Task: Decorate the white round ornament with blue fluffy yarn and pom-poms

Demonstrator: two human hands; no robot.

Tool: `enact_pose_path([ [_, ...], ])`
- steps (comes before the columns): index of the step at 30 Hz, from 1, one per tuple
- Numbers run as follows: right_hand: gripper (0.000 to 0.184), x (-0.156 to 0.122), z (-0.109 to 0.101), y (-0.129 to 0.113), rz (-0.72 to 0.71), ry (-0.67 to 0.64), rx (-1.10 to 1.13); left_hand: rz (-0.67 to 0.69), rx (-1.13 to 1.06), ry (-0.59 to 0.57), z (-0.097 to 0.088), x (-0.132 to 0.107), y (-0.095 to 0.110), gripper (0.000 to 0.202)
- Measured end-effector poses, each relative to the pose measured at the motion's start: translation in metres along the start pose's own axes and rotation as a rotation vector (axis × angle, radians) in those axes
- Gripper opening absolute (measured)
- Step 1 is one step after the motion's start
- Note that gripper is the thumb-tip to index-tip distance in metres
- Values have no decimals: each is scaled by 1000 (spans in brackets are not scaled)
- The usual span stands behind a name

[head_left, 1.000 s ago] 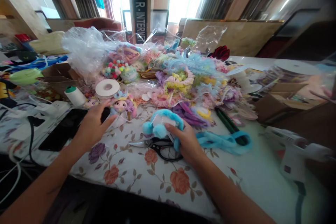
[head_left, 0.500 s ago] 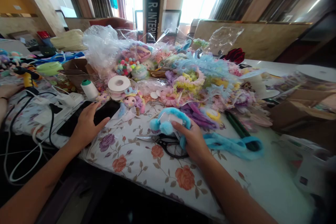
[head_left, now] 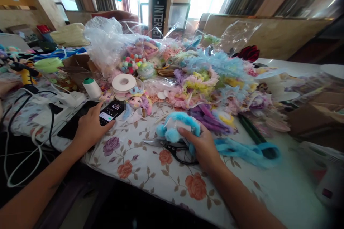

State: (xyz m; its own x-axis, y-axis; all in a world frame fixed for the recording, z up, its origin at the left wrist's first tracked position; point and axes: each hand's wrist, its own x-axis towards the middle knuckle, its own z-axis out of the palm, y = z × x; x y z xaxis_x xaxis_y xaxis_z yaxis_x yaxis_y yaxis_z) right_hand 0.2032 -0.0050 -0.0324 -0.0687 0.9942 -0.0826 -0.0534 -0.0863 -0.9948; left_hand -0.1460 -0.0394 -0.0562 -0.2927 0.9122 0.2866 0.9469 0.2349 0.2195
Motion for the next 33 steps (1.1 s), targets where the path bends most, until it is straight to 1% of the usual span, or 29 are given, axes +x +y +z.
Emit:
enact_pose_path([
  [4,57,-1,1,-2,-4,13,-48,-15,4,27,-1,1,5,83],
  [9,59,-1,1,-1,-11,15,-69,-5,15,50,0,0,5,80],
  [11,58,0,0,0,-14,20,-65,38,3,75,1,-2,5,76],
  [14,58,0,-1,1,1,0,-65,145,-81,116,3,-9,3,67],
  [16,58,0,-1,0,6,-5,-54,206,-128,122,4,-14,2,60],
  [18,59,-1,-1,1,4,2,-44,237,-138,114,6,-17,1,55],
  [22,58,-2,0,2,0,11,-34,237,-133,90,9,-17,1,55],
  [27,57,-1,0,2,9,14,-6,220,-127,94,11,-17,0,55],
  [33,60,-1,1,1,24,15,11,223,-133,98,12,-18,-1,57],
])
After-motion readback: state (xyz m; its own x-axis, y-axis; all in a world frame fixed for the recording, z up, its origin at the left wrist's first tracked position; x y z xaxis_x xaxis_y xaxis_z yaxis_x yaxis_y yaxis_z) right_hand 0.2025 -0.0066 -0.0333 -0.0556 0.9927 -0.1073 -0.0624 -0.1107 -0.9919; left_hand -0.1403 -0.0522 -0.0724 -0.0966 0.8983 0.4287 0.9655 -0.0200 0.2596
